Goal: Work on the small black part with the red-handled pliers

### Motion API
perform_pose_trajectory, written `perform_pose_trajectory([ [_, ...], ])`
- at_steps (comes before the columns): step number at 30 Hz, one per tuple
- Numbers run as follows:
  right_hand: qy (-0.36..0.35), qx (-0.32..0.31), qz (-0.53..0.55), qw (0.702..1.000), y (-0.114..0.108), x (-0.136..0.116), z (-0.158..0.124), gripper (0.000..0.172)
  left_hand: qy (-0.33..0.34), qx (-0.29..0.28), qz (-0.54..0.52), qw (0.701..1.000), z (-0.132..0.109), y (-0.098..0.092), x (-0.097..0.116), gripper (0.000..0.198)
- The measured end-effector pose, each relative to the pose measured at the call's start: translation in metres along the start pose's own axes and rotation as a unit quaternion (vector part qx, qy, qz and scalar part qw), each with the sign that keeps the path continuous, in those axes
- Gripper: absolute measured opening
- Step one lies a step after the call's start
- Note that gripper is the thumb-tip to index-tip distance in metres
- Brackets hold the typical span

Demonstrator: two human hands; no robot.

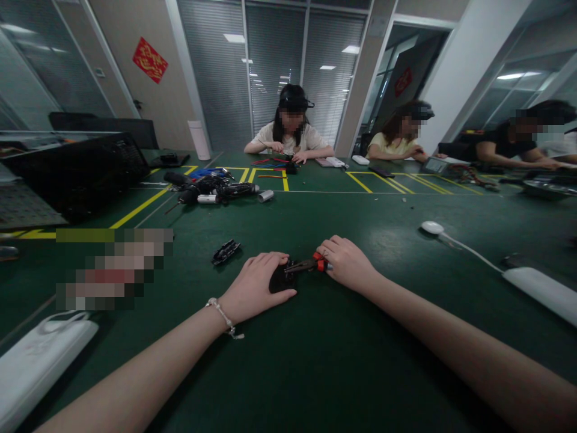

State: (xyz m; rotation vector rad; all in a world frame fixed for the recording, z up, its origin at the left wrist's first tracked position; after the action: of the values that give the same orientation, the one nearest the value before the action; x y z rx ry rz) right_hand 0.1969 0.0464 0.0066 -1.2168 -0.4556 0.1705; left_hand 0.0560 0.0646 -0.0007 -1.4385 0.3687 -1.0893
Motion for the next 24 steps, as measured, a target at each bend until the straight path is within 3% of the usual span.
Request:
perform_pose_trajectory([
  [24, -0.014, -0.01, 0.018, 1.0, 0.0013, -0.0023, 0.0009, 0.027, 0.004, -0.016, -0.027, 1.0, 0.0008, -0.0005, -0.0012, 0.055],
])
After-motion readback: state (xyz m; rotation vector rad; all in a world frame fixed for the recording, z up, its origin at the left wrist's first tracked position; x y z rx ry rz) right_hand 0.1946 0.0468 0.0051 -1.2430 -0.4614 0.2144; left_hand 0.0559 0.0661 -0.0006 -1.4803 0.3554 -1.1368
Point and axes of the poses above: each hand's wrist, its own z-axis towards the middle knuckle, its own y-axis out of the palm, x = y × z, the point moved 8 cm from there along z, towards the middle knuckle, and after that the axes turned 4 degrees about -x, right-handed, at the moved point
